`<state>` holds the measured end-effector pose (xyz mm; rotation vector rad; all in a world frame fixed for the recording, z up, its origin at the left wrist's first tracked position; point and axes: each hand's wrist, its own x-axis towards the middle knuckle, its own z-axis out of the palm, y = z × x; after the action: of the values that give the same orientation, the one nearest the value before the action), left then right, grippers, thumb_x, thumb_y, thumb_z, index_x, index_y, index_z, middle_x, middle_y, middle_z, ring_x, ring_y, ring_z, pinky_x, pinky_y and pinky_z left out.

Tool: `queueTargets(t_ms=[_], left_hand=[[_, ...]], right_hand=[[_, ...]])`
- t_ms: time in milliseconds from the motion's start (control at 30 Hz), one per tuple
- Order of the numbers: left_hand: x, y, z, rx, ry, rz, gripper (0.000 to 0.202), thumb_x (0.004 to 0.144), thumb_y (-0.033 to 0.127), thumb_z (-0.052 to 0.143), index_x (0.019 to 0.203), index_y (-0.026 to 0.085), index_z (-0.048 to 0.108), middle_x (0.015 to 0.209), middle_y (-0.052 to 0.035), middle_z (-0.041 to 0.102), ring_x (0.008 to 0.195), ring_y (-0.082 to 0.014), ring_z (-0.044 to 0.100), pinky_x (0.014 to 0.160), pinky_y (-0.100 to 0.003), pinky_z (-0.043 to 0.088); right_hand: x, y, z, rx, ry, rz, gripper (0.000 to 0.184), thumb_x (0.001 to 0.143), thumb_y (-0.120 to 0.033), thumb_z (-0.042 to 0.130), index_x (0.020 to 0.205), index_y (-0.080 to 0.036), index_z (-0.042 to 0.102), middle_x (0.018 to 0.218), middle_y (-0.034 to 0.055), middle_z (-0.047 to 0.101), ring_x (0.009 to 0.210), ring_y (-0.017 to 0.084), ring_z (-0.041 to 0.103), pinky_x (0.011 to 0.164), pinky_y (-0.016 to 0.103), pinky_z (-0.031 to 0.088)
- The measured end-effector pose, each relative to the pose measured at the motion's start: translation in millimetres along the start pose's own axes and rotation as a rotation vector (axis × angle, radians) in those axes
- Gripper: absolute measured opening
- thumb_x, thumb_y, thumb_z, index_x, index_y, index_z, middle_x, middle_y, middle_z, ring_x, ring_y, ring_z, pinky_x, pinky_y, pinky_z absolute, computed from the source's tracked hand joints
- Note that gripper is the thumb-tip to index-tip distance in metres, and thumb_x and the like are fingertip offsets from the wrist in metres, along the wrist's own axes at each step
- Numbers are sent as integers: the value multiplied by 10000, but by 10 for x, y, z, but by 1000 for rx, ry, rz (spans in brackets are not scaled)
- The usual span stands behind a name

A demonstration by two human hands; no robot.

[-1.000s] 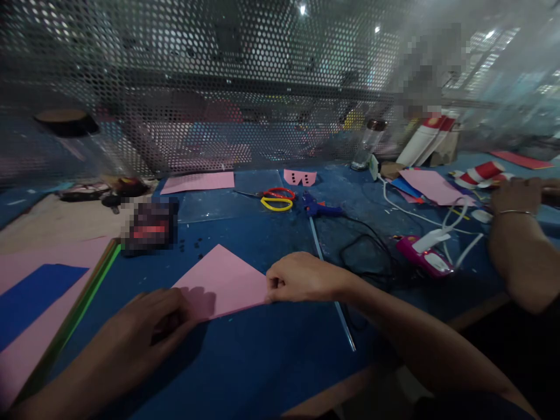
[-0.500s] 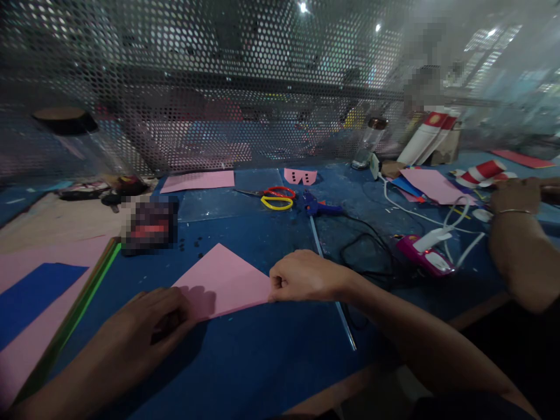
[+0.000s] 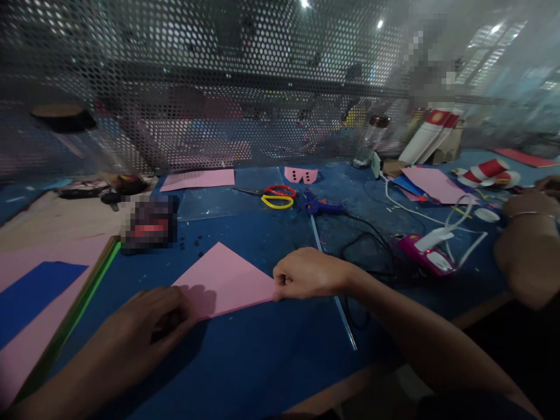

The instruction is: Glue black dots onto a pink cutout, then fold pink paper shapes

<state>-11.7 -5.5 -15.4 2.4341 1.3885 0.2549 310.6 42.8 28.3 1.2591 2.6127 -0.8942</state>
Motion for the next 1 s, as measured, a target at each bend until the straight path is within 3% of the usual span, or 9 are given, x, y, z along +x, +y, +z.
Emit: queueTargets(t_ms=[600, 1000], left_hand=[[6, -12, -8, 15, -31, -4, 283, 959, 377, 489, 737, 214, 553, 734, -18, 614, 676, -198, 549, 663, -344, 379], [4, -34, 11, 29, -42, -12, 272, 957, 385, 498, 752, 221, 568, 752, -22, 630, 692, -211, 560, 660, -346, 377]], right_hand=[[-6, -67, -30, -43, -14, 19, 226, 874, -408, 685, 763, -211, 678, 799, -18, 722, 702, 139, 609, 598, 250, 287], [-54, -20, -64, -106, -21, 23, 180, 858, -372, 657, 770, -218, 688, 771, -29, 720, 694, 144, 631, 614, 262, 326]])
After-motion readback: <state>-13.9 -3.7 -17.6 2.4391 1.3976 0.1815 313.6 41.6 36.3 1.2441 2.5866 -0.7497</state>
